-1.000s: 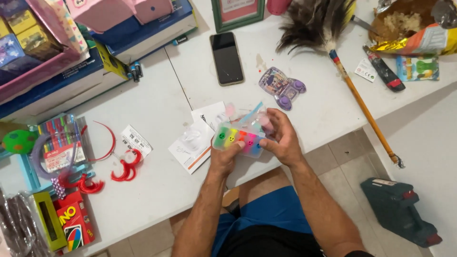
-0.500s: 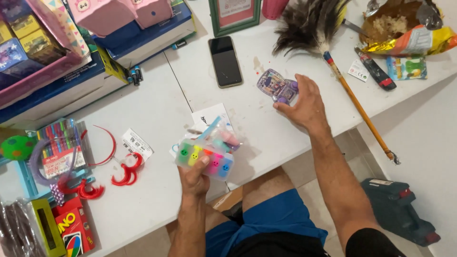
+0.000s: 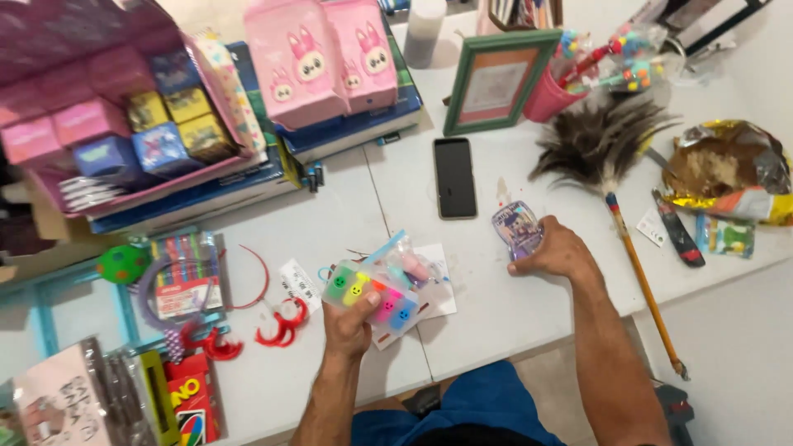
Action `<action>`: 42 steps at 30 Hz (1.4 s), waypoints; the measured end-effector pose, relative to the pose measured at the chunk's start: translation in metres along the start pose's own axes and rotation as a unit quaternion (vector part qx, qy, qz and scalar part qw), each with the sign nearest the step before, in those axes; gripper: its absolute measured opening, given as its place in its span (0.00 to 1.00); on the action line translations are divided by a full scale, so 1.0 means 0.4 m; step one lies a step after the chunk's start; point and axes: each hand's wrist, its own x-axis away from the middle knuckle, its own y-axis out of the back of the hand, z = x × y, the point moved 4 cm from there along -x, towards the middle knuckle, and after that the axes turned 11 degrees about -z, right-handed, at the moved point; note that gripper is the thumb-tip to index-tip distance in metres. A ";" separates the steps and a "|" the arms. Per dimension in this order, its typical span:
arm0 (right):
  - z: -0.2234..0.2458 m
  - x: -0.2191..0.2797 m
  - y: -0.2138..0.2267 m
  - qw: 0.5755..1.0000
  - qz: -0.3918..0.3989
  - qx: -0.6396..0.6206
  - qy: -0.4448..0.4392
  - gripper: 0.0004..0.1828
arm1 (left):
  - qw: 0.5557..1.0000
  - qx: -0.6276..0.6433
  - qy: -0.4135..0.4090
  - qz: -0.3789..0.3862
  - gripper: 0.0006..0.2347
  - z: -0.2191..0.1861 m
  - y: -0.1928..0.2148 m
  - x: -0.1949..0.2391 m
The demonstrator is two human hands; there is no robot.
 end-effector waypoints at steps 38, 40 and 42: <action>1.363 2.012 -0.727 0.404 0.764 -0.285 0.413 0.18 | 0.614 0.061 -0.583 -0.528 0.14 -0.772 0.879 1.772; 1.344 2.105 -0.811 0.388 0.787 -0.252 0.409 0.21 | 0.527 0.095 -0.570 -0.623 0.18 -0.605 0.956 1.817; 1.328 2.212 -0.871 0.371 0.807 -0.222 0.403 0.24 | 0.433 0.131 -0.547 -0.704 0.24 -0.520 0.998 1.856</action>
